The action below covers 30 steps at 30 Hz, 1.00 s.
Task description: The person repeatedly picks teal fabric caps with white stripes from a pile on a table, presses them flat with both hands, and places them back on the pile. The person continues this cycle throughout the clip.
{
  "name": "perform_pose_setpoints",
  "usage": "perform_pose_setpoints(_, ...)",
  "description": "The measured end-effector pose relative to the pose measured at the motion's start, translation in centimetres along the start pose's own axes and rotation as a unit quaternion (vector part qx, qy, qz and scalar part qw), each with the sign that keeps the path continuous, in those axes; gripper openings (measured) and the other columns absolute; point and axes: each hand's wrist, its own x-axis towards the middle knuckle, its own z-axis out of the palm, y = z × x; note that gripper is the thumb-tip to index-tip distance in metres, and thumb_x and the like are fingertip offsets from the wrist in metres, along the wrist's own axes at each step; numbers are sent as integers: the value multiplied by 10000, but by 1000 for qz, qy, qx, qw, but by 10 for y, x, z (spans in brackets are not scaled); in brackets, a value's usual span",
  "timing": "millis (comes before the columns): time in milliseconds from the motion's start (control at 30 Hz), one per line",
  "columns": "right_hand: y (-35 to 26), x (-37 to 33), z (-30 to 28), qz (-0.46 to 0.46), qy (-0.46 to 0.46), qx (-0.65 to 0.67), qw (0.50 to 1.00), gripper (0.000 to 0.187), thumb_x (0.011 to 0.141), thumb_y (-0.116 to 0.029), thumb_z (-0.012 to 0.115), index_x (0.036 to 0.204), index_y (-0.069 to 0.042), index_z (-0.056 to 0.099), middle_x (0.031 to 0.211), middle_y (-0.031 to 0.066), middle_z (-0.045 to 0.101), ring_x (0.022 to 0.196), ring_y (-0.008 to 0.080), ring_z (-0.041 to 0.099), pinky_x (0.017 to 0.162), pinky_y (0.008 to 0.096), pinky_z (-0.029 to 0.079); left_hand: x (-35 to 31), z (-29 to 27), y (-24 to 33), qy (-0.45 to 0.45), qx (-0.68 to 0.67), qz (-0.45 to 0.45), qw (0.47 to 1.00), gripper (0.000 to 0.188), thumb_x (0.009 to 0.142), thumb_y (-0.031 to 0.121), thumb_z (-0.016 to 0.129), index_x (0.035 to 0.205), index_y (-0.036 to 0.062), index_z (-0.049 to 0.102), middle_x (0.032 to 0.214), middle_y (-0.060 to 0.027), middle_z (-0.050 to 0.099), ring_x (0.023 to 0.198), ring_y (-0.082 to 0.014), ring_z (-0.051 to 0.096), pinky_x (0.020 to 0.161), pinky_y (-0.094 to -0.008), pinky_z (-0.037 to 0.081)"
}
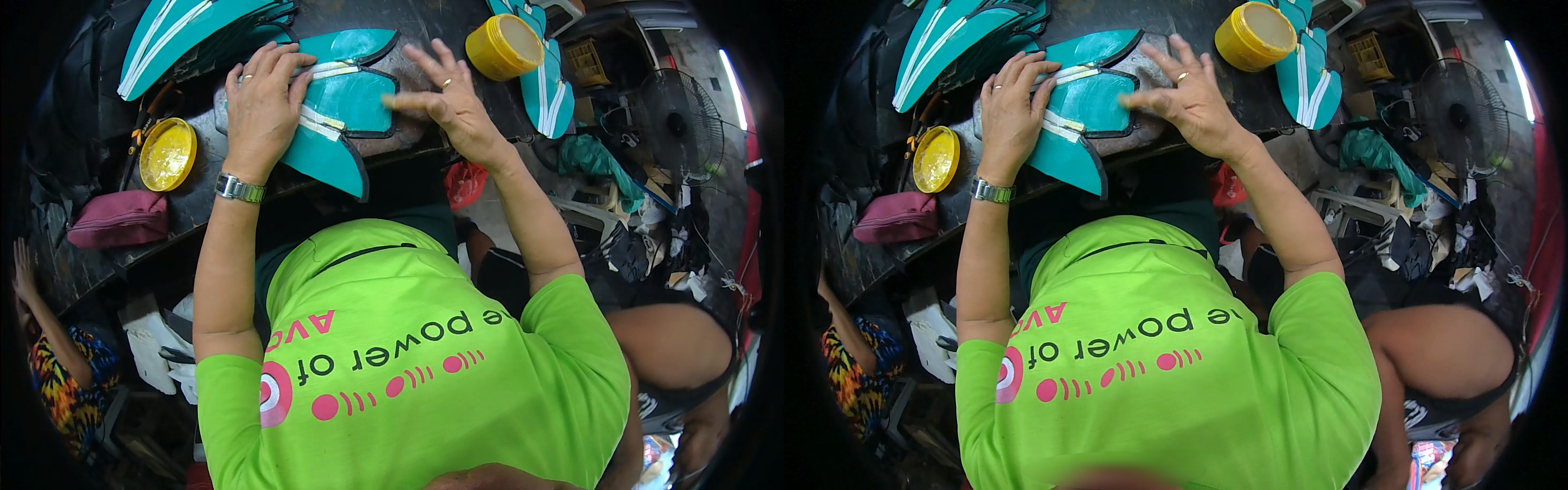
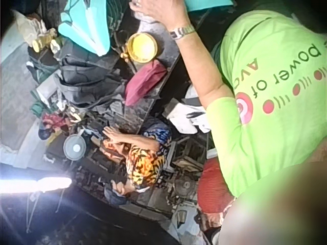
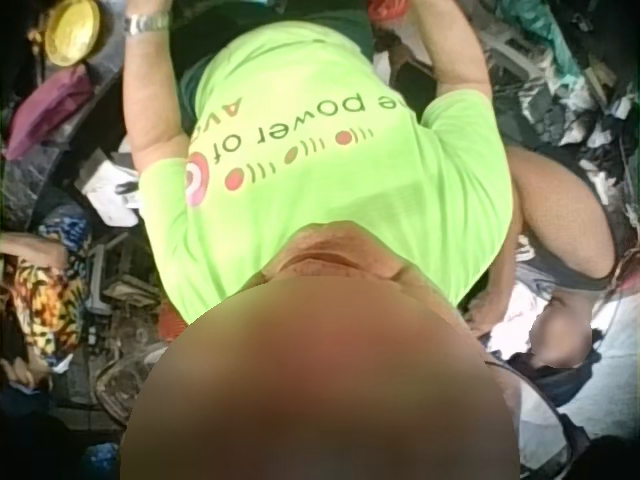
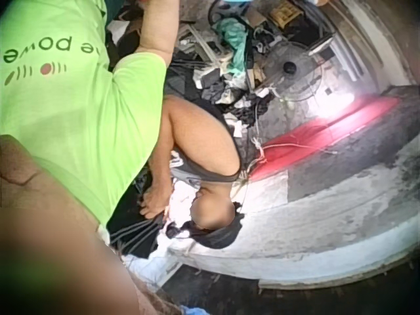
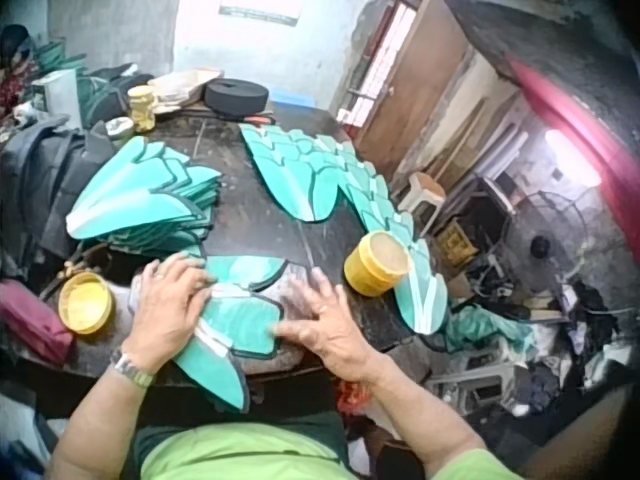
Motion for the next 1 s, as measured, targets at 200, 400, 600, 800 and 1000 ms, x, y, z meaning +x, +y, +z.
perform_pose_setpoints(200, 1, -14, 21, 11, -43, -326, 944, 619, 970, -695, 355, 1486, -380, 490, 1646, 66, 290, 1527, 364, 172, 1167, 701, 55, 0, -1, 0, -28, 14, -12, 999, 251, 987, 286, 607, 1206, 192, 685, 1356, -22, 619, 1375, -244, 475, 1142, -498, 294)
perform_pose_setpoints(400, -30, -31, 24, 40, -72, -214, 973, 614, 955, -702, 384, 1485, -408, 483, 1655, 76, 265, 1538, 357, 145, 1167, 704, 51, 0, 1, 1, -1, 1, -6, 1000, 217, 968, 277, 628, 1153, 186, 696, 1304, -24, 646, 1336, -243, 504, 1127, -522, 304)
perform_pose_setpoints(600, -25, -20, 20, 34, -45, -228, 972, 537, 957, -658, 465, 1443, -438, 522, 1645, 109, 275, 1535, 399, 140, 1147, 731, 45, 0, 0, 1, -8, 7, -7, 1000, 220, 972, 279, 621, 1160, 189, 693, 1309, -19, 642, 1344, -241, 498, 1133, -522, 299)
perform_pose_setpoints(800, -24, -12, 29, 7, -110, -166, 980, 583, 960, -688, 415, 1478, -431, 484, 1663, 91, 234, 1534, 412, 99, 1163, 709, 31, 0, -1, 1, -12, 10, -9, 1000, 224, 979, 281, 609, 1166, 189, 692, 1309, -23, 642, 1347, -240, 496, 1133, -517, 297)
perform_pose_setpoints(1000, -10, -17, 3, 73, 17, 14, 997, 440, 1028, -522, 419, 1230, -307, 746, 1633, 75, 322, 1536, 381, 125, 1190, 636, -31, -1, 0, 0, -4, -1, -6, 1000, 227, 977, 278, 611, 1167, 185, 694, 1314, -24, 640, 1347, -237, 496, 1132, -515, 295)
